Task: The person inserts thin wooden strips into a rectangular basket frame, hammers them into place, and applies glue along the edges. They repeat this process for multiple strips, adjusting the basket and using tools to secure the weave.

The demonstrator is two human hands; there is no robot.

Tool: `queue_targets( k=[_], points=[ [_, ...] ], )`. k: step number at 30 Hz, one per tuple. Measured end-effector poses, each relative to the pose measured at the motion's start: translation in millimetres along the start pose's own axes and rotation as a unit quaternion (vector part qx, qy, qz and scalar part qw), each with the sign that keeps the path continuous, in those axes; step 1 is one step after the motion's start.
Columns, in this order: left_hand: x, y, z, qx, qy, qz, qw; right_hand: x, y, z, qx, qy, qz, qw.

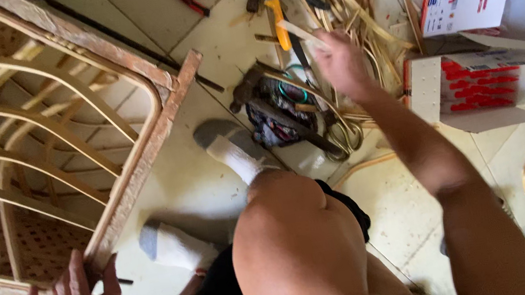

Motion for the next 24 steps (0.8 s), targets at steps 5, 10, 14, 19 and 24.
queue_targets(
  k=[5, 10, 14, 19, 24],
  points=[
    [0.4, 0.7, -0.6, 0.001, 0.001, 0.004, 1.000, -9.0, 83.0, -32.3, -0.236, 0.055, -0.065, 0.968],
    [1.0, 1.2, 0.2, -0.001, -0.001, 0.006, 1.000, 39.6, 70.8, -32.8, -0.293, 0.198, 0.147, 0.924],
    [3.4, 0.3, 0.6, -0.003, -0.012, -0.001, 1.000, 32.9, 79.1, 5.8, -0.285, 0.158, 0.131, 0.936],
    [5.2, 0.4, 3.1, 0.013, -0.011, -0.009, 1.000, 28.9, 117.5, 26.3, -0.205, 0.253, 0.089, 0.941],
    [2.3, -2.5, 0.6, 0.032, 0.014, -0.017, 0.999, 18.9, 92.5, 14.0, -0.111, 0.222, 0.077, 0.966]
  ],
)
Point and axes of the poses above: each hand's wrist, its own z-axis towards the middle knuckle, its own y-axis out of the palm, x = y × z, the point moved 10 cm from there along z, towards the middle knuckle, and after that the axes turned 8 degrees about -x, right-handed, at the moved point
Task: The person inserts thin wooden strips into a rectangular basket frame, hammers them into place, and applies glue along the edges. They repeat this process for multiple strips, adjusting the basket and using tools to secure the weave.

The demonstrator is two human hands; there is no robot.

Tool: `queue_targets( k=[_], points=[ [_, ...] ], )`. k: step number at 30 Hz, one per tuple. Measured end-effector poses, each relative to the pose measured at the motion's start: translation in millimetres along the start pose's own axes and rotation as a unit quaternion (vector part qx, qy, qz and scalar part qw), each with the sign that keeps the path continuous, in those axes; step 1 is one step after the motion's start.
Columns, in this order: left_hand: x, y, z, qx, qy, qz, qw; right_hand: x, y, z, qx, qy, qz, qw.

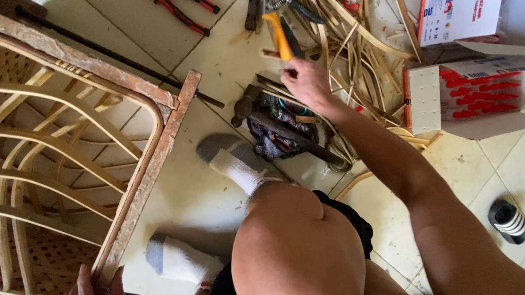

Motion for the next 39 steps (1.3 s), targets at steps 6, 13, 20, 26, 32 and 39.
queue_targets(
  k=[6, 13, 20, 26, 32, 39],
  points=[
    [-9.8, 13.2, -5.0, -0.012, -0.010, 0.016, 1.000, -27.4, -122.1, -67.6, 0.224, -0.238, 0.007, 0.945],
    [-21.9, 27.3, -15.8, -0.044, 0.001, 0.044, 0.998, 39.4, -96.2, -79.6, 0.026, -0.240, 0.153, 0.958],
    [-23.4, 26.2, -17.3, -0.029, 0.039, 0.046, 0.998, 248.2, -102.4, -80.6, 0.119, 0.091, -0.031, 0.988],
    [-26.0, 28.7, -22.4, -0.089, 0.004, 0.109, 0.990, 255.2, -37.2, -116.0, 0.008, 0.091, 0.011, 0.996],
    [-43.4, 48.1, -24.6, -0.108, 0.010, -0.012, 0.994, 302.8, -43.6, -120.8, 0.057, 0.139, 0.410, 0.900],
    [-67.9, 89.0, -38.5, -0.054, -0.152, -0.252, 0.954, 255.1, -43.6, -223.1, 0.239, -0.089, -0.168, 0.952]
  ],
)
Point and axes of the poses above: each hand's wrist, its own z-axis towards the middle knuckle, its own y-axis out of the palm, x = y × z, the point moved 10 cm from there along z, towards the middle knuckle, and after that the axes turned 8 degrees about -x, right-handed, at the moved point
